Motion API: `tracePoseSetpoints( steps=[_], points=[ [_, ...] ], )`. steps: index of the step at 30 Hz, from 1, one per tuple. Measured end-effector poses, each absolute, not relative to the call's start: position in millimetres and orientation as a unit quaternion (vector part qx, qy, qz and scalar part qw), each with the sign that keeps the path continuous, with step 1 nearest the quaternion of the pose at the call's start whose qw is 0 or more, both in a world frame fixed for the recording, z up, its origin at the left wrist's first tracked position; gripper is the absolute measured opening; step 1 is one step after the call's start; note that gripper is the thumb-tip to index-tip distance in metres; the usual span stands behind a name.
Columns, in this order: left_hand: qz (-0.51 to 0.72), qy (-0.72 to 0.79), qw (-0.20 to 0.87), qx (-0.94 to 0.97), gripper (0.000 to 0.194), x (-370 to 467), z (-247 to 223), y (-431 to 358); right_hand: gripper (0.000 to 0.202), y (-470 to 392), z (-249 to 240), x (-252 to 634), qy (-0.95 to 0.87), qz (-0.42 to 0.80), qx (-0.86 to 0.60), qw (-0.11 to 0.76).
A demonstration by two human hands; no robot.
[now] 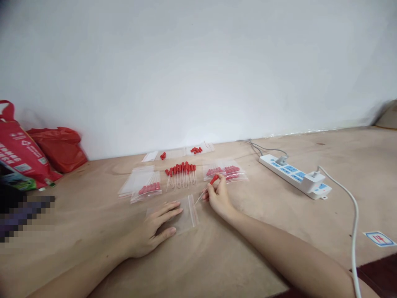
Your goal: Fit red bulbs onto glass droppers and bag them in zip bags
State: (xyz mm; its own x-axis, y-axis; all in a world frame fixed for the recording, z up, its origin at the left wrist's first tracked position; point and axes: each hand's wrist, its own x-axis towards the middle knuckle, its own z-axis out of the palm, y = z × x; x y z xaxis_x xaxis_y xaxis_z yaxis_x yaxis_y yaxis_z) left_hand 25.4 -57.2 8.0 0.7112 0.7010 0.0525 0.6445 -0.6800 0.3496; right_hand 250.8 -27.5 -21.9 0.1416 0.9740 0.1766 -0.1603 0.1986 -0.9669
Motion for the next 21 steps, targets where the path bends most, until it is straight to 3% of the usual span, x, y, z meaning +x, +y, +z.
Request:
tracePoseSetpoints(
  steps=[12,21],
  points=[
    [0.104,0.379,0.166,0.905,0.048,27.6,11.0,-58.9,0.027,-45.3,-6.7,240.8,-0.392,0.619,-0.396,0.554],
    [0.126,0.384,0.168,0.899,0.048,27.3,10.2,-60.1,0.038,-47.2,-5.2,247.0,-0.472,0.645,-0.382,0.464]
  ],
)
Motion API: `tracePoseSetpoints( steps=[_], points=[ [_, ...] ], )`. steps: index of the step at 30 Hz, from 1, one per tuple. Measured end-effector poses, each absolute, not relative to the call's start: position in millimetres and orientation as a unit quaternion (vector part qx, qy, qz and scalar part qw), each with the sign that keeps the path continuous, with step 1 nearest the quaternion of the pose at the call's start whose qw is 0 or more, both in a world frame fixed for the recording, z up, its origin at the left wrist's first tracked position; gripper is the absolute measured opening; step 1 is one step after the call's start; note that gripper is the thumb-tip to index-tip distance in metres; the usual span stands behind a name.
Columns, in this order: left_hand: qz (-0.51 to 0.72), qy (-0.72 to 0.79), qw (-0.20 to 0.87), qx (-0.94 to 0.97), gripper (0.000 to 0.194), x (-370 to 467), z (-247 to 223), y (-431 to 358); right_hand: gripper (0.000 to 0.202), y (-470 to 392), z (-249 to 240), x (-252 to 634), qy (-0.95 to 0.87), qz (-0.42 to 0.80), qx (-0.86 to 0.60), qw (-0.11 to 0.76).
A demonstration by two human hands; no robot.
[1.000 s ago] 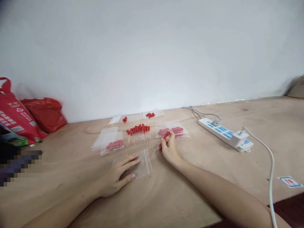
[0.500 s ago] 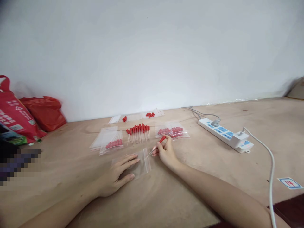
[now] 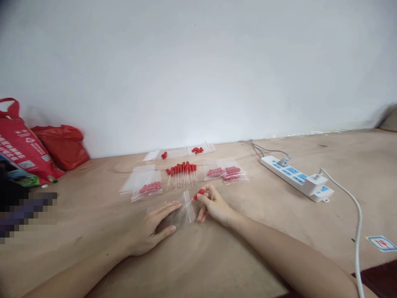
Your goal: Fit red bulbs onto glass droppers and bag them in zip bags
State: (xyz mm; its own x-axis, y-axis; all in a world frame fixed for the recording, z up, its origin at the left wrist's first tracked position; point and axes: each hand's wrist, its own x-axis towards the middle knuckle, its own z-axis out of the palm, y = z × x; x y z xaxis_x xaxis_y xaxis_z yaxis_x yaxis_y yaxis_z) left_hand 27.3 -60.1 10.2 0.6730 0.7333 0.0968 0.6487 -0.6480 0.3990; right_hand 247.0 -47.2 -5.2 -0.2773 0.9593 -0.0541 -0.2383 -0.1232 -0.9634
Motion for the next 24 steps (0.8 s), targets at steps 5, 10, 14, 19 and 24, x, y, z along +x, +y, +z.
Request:
tracePoseSetpoints(
  steps=[5,10,14,19,24],
  points=[
    [0.141,0.372,0.159,0.903,0.047,26.0,7.8,-57.9,0.039,-47.8,-7.0,249.1,-0.554,0.636,-0.361,0.397],
    [0.151,0.375,0.161,0.9,0.045,23.6,6.2,-57.2,0.037,-45.6,-8.0,250.3,-0.56,0.613,-0.344,0.438],
    [0.161,0.379,0.166,0.896,0.04,22.4,7.0,-56.8,0.035,-45.6,-7.1,250.8,-0.534,0.648,-0.286,0.462],
    [0.148,0.366,0.16,0.905,0.04,24.7,8.6,-56.7,0.03,-51.3,-9.6,248.6,-0.554,0.701,-0.238,0.38],
    [0.145,0.373,0.161,0.902,0.041,23.4,6.9,-55.9,0.029,-48.9,-13.0,247.1,-0.573,0.662,-0.265,0.405]
  ],
)
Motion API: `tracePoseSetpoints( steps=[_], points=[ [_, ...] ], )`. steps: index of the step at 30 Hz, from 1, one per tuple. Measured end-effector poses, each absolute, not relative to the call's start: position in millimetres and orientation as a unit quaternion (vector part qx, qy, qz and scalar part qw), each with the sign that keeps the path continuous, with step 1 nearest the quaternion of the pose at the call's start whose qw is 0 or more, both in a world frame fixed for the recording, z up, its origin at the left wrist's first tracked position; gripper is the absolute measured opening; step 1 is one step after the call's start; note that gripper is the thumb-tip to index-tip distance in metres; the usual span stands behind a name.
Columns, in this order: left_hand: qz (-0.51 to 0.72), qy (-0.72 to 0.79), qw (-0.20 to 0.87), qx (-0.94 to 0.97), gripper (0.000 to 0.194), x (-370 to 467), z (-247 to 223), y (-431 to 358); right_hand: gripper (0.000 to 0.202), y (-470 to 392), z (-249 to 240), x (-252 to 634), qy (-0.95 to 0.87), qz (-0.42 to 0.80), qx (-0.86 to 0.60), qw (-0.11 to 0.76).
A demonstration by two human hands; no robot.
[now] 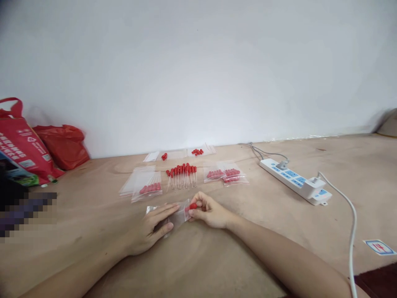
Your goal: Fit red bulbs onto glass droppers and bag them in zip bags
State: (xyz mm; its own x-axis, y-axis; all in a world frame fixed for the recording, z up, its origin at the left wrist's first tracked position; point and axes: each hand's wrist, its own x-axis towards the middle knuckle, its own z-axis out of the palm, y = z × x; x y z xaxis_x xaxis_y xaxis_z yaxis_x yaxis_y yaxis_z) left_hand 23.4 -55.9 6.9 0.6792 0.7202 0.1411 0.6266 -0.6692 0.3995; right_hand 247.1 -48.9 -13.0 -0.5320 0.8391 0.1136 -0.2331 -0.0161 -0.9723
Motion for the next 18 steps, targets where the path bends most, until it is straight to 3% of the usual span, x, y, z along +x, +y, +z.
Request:
tracePoseSetpoints(
  steps=[7,13,18],
  points=[
    [0.151,0.365,0.154,0.906,0.039,10.0,11.4,-49.9,0.027,-37.3,-11.3,258.8,-0.63,0.596,-0.322,0.379],
    [0.129,0.35,0.16,0.914,0.034,7.7,13.6,-49.0,0.024,-35.8,-7.3,270.5,-0.757,0.469,-0.314,0.33],
    [0.112,0.352,0.163,0.915,0.035,7.1,10.9,-47.6,0.017,-18.5,-6.6,284.2,-0.715,0.477,-0.403,0.315]
  ],
)
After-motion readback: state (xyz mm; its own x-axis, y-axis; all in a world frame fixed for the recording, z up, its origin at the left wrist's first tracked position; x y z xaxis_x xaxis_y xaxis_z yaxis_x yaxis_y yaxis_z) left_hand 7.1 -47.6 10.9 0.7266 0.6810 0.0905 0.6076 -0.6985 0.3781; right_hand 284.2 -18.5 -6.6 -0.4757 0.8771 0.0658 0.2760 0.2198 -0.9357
